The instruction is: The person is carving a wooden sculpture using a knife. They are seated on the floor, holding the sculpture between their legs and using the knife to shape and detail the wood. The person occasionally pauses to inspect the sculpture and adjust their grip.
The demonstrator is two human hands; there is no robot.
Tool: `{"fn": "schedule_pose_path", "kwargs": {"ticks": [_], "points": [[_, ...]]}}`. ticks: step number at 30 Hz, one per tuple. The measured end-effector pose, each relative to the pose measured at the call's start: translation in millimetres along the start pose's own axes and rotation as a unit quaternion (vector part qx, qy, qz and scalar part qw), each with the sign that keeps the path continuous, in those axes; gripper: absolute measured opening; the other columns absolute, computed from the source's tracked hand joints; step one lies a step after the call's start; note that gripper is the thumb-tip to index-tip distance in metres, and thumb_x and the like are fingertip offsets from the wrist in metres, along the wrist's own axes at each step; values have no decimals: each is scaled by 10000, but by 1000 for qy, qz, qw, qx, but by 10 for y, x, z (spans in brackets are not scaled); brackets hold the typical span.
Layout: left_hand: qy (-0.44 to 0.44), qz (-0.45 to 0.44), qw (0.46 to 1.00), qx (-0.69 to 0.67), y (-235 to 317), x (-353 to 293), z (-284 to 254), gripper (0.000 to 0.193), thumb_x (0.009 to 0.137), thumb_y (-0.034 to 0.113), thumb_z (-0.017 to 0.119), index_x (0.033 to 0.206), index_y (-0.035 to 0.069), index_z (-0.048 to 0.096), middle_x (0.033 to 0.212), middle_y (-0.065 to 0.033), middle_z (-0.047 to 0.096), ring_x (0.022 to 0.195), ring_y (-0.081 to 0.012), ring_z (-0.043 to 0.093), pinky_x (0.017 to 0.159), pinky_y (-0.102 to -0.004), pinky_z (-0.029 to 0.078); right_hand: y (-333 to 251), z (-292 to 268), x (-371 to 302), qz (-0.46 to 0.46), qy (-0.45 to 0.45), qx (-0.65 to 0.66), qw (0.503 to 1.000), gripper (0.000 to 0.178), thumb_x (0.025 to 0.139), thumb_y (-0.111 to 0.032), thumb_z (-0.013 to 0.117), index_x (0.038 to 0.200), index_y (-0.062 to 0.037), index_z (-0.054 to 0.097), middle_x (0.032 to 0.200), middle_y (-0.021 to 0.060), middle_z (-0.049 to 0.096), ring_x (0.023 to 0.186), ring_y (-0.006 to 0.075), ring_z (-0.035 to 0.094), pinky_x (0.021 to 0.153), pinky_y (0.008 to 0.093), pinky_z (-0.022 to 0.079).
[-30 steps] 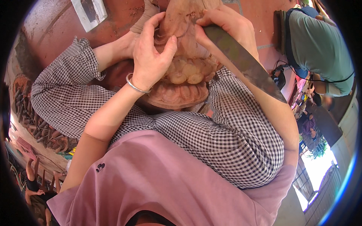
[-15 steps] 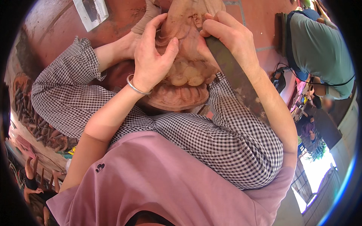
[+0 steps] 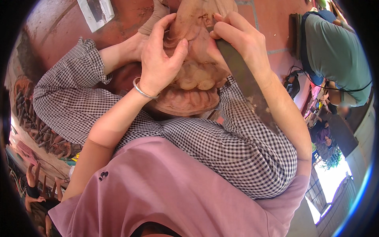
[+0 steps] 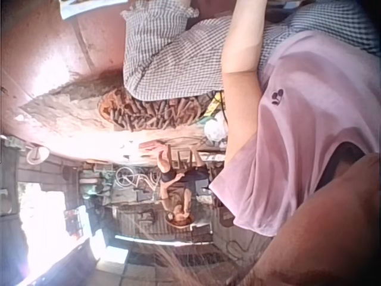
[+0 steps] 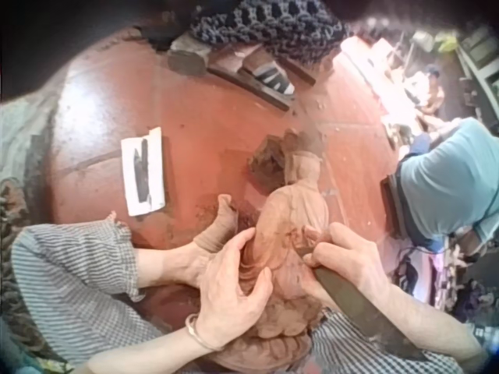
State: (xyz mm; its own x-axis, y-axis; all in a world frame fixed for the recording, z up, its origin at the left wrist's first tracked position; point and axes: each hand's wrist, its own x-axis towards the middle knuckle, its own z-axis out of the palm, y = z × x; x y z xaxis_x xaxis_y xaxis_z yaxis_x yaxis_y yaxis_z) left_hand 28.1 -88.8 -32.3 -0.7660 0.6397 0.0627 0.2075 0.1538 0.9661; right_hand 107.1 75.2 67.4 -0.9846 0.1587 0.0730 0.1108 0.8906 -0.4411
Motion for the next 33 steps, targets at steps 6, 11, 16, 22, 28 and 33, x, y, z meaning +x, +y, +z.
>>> {"fn": "schedule_pose_path", "kwargs": {"ticks": [6,11,16,22,28,33], "points": [[5,10,1000,8,-15,-3,-8,546,825,167,686,1311,8,496,1169,-166,636,1054,-299,631,911,-378,490,36,-66,67,63,10,113,992,134,733,-11,718,843,-8,641,819,103,617,872,244,706,767,316,550],[-7,8,1000,-3,-1,1,-22,538,850,147,682,1329,0,485,1178,-160,632,1061,-266,639,905,-348,507,65,-40,27,60,11,92,994,117,749,-32,715,843,5,655,796,112,619,809,245,687,789,320,546],[-4,-17,1000,-9,-5,-7,2,560,783,188,687,1288,22,512,1156,-180,638,1047,-355,613,917,-435,459,111,-112,-3,72,-59,89,992,108,765,-47,713,845,7,665,796,115,621,876,261,689,825,326,539],[0,-3,999,-39,-23,3,14,552,799,178,677,1291,-2,503,1166,-191,626,1056,-358,607,928,-426,462,50,-124,-21,136,-30,164,977,59,823,26,667,879,41,659,920,83,682,1115,237,653,975,323,488],[-32,0,999,-31,0,0,-27,531,883,90,649,1356,-42,448,1288,-175,559,1180,-242,564,998,-328,460,180,-121,-107,136,-37,199,970,84,842,13,657,923,33,662,937,84,696,1149,236,640,973,308,483],[2,16,999,-31,-33,12,16,549,814,163,674,1298,-22,493,1164,-204,619,1055,-353,612,915,-411,487,138,-41,-119,194,1,230,954,124,812,-37,680,926,10,677,949,98,699,1012,222,688,832,306,529]]}}
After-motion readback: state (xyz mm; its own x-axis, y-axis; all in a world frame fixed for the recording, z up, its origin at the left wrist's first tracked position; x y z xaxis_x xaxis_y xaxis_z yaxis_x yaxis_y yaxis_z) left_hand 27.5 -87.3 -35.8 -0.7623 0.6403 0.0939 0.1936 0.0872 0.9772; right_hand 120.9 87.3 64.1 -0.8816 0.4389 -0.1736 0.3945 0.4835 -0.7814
